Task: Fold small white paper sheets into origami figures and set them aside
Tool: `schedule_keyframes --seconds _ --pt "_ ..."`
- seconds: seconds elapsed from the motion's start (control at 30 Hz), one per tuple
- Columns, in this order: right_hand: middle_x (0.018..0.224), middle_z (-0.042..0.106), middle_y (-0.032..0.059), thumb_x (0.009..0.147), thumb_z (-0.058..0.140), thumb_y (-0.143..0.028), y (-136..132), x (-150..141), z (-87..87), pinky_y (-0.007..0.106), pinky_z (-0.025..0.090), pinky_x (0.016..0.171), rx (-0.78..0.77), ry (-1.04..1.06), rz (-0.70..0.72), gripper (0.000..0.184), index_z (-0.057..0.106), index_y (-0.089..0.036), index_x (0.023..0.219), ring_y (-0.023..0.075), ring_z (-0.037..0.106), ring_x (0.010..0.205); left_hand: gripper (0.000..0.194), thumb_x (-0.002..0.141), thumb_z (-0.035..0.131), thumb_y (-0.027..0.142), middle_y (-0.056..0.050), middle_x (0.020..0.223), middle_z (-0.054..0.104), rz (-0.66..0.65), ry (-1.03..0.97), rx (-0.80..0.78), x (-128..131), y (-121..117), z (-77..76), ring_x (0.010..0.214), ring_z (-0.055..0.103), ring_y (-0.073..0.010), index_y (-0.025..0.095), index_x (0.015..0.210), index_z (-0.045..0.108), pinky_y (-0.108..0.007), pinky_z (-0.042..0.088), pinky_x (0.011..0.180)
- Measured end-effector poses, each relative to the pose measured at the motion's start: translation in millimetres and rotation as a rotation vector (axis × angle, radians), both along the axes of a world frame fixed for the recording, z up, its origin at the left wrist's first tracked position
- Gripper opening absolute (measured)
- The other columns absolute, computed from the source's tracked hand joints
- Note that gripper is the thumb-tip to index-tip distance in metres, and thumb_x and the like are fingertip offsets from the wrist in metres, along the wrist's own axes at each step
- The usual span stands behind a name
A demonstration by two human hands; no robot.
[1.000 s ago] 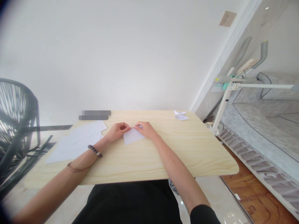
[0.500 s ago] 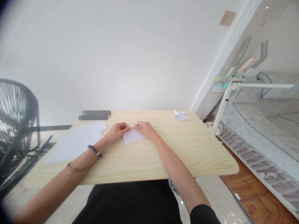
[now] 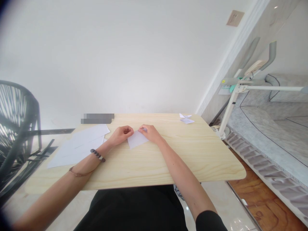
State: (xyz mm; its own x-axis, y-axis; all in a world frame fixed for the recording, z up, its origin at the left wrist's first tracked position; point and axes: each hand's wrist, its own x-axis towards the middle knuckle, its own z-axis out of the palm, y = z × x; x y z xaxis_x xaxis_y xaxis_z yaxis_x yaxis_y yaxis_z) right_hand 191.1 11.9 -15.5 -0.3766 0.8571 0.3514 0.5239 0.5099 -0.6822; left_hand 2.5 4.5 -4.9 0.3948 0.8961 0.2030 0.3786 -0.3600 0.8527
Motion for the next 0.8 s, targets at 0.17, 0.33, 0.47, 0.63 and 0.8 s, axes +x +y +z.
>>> schedule_keyframes --seconds 0.17,0.33,0.47,0.63,0.8 --pt "0.073 0.060 0.0002 0.077 0.042 -0.032 0.7 0.1 -0.3 0.020 0.032 0.058 0.016 0.011 -0.017 0.023 0.059 -0.017 0.076 0.0091 0.047 0.062 0.027 0.068 0.049 0.039 -0.003 0.070 0.060 0.026 0.006 0.001 0.1 1.0 -1.2 0.062 0.054 -0.0129 0.014 0.073 0.058 -0.022 0.040 0.053" --pt "0.075 0.060 0.0014 0.077 0.042 -0.032 1.7 0.7 -0.3 0.020 0.033 0.059 0.028 0.024 -0.047 0.023 0.059 -0.016 0.075 0.0099 0.048 0.063 0.031 0.067 0.051 0.043 -0.004 0.069 0.060 0.072 -0.025 -0.047 0.1 2.1 -3.2 0.061 0.055 -0.0137 0.013 0.073 0.057 -0.022 0.042 0.050" --pt "0.076 0.061 0.0016 0.077 0.042 -0.033 2.4 1.3 -0.9 0.020 0.033 0.059 0.040 0.021 -0.049 0.024 0.059 -0.016 0.076 0.0103 0.049 0.065 0.029 0.068 0.050 0.042 -0.003 0.068 0.059 0.053 -0.028 -0.038 -0.3 3.1 -4.7 0.061 0.054 -0.0134 0.013 0.072 0.056 -0.022 0.042 0.050" --pt "0.077 0.061 0.0007 0.078 0.042 -0.033 2.7 1.0 -1.9 0.020 0.033 0.060 0.064 0.020 -0.057 0.022 0.059 -0.018 0.076 0.0099 0.049 0.065 0.026 0.070 0.049 0.039 -0.003 0.070 0.059 0.019 -0.007 0.017 -0.6 2.7 -3.7 0.062 0.054 -0.0129 0.013 0.074 0.056 -0.022 0.043 0.053" --pt "0.077 0.061 0.0015 0.077 0.043 -0.033 3.8 1.7 -2.0 0.020 0.033 0.059 0.049 0.014 -0.075 0.023 0.059 -0.017 0.076 0.0105 0.049 0.066 0.027 0.068 0.050 0.039 -0.003 0.069 0.059 0.029 -0.003 0.036 0.7 0.8 -2.2 0.062 0.054 -0.0129 0.014 0.073 0.056 -0.023 0.043 0.055"
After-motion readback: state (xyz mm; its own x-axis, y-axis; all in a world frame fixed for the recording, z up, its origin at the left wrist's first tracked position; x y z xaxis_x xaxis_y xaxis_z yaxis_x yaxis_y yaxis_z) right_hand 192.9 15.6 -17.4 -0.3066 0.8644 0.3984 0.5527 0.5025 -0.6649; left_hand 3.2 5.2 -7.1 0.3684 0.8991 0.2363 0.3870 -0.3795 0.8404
